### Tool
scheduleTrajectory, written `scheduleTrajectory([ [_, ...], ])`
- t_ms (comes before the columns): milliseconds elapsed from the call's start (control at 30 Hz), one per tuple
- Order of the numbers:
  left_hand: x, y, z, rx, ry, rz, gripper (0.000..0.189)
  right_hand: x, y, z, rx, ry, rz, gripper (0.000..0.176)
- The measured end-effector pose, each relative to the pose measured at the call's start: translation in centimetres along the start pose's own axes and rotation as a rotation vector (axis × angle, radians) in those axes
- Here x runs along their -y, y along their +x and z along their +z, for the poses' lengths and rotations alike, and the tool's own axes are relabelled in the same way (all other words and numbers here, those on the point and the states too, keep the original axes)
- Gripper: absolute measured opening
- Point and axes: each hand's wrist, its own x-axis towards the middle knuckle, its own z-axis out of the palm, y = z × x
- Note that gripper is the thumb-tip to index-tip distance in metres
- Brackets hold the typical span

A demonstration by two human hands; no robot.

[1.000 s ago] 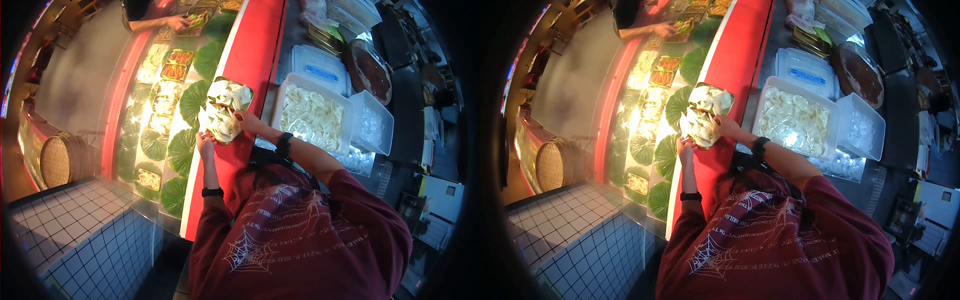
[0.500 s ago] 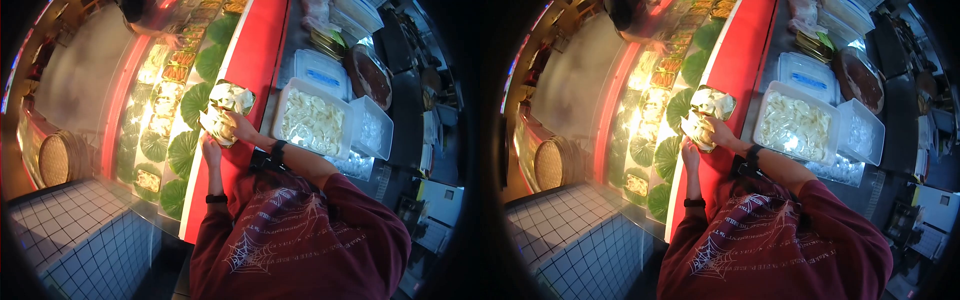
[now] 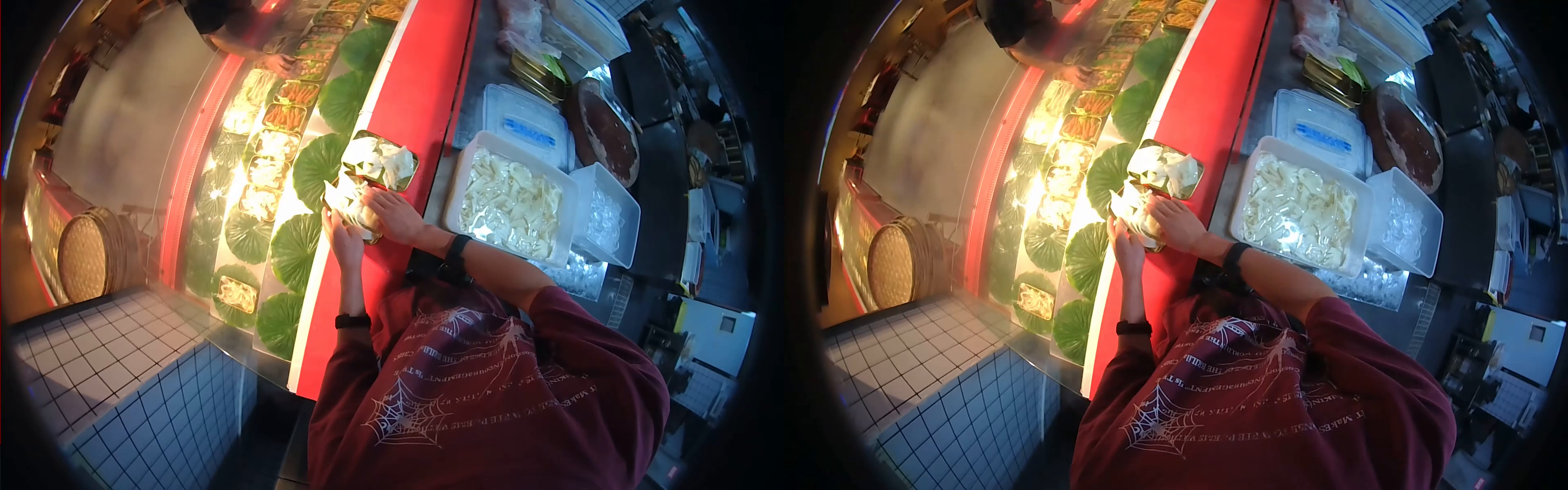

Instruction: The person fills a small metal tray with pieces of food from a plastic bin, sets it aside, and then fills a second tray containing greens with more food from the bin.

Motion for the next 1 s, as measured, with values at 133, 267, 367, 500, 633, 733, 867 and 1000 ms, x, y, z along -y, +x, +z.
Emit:
scheduleTrajectory([
  [133,0.0,-0.3,0.0,0.006,0.04,0.015,0.049,-0.1,0.3,-0.6,-0.016,0.097,0.035,0.06],
  [267,-0.4,0.1,-0.5,-0.081,0.007,0.097,0.053,-0.1,0.6,-2.1,-0.021,0.234,0.151,0.058],
  [367,-0.7,1.0,-0.8,-0.11,0.001,0.112,0.053,-0.2,0.7,-3.5,0.005,0.314,0.282,0.056],
  [500,-1.0,2.3,-1.3,-0.128,-0.059,0.099,0.052,0.3,-0.1,-6.3,-0.034,0.354,0.285,0.045],
  [633,0.8,2.0,-1.8,-0.108,-0.173,-0.005,0.05,1.7,-3.2,-12.7,0.092,0.717,0.368,0.035],
  [733,2.4,0.0,-2.8,-0.115,-0.292,-0.22,0.045,1.0,-7.1,-16.5,0.155,0.813,0.263,0.025],
  [867,2.2,-3.2,-3.0,0.018,-0.373,-0.488,0.047,-1.0,-13.0,-18.6,0.138,0.991,0.4,0.02],
  [1000,1.7,-4.3,-1.1,0.134,-0.69,-0.595,0.048,-2.0,-17.7,-19.8,0.064,1.053,0.484,0.019],
])
